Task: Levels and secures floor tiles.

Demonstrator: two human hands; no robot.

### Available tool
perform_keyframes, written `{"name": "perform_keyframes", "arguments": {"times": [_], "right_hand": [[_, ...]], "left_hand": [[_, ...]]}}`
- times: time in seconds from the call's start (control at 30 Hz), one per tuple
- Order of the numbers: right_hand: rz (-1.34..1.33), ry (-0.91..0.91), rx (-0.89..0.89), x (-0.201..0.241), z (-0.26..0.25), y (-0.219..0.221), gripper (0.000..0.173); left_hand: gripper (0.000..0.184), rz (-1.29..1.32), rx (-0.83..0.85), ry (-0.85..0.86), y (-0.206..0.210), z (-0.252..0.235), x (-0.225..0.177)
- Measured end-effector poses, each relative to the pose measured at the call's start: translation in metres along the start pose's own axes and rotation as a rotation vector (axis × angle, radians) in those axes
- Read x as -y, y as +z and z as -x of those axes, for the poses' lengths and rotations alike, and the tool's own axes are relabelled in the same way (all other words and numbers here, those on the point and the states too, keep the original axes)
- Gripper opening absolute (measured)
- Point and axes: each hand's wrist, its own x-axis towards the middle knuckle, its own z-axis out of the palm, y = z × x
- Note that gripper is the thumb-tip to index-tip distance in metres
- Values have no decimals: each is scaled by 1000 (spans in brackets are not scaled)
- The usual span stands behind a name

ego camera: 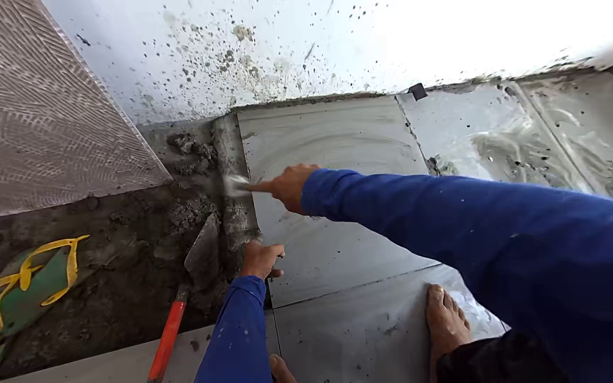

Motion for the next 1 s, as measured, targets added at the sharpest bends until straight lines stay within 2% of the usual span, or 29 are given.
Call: {"name": "perform_keyframes", "arguments": {"times": [0.03, 0.1, 0.27, 0.33, 0.4, 0.47, 0.57, 0.63, 0.7, 0.73, 0.8, 0.9, 1.0], "right_hand": [[35, -25, -30, -24, -36, 18, 36], [84, -108, 78, -63, -83, 24, 41], [70, -116, 179, -88, -81, 42, 59], [115, -119, 228, -97, -83, 40, 55], [107, -146, 179, -108, -77, 34, 49], [63, -155, 111, -128, -61, 30, 48], [-82, -160, -58, -181, -22, 37, 43], [-258, -72, -101, -218, 18, 42, 42], [-450, 4, -189, -261, 67, 65, 44], [-537, 40, -223, -282, 93, 82, 47], [-654, 118, -261, -314, 142, 124, 50], [-718, 255, -152, -341, 185, 194, 55], [-735, 416, 39, -348, 189, 254, 61]], "left_hand": [[37, -10, -2, 4, -1, -1, -1], [38, -39, -10, 4, 1, -2, -5], [38, -85, -20, 2, 1, 2, -8], [40, -172, -26, 18, -3, 1, -13], [41, -281, -63, 38, -4, 0, -15], [40, -442, -138, 62, -3, -3, -17], [38, -721, -308, 130, 6, 1, -30], [46, -852, -413, 220, 18, 5, -35], [69, -940, -407, 277, 33, 3, -41], [82, -966, -359, 290, 42, 1, -44], [95, -1046, -229, 269, 59, -3, -44], [96, -1180, -133, 181, 75, -3, -38], [99, -1266, -160, 116, 78, 1, -34]]}}
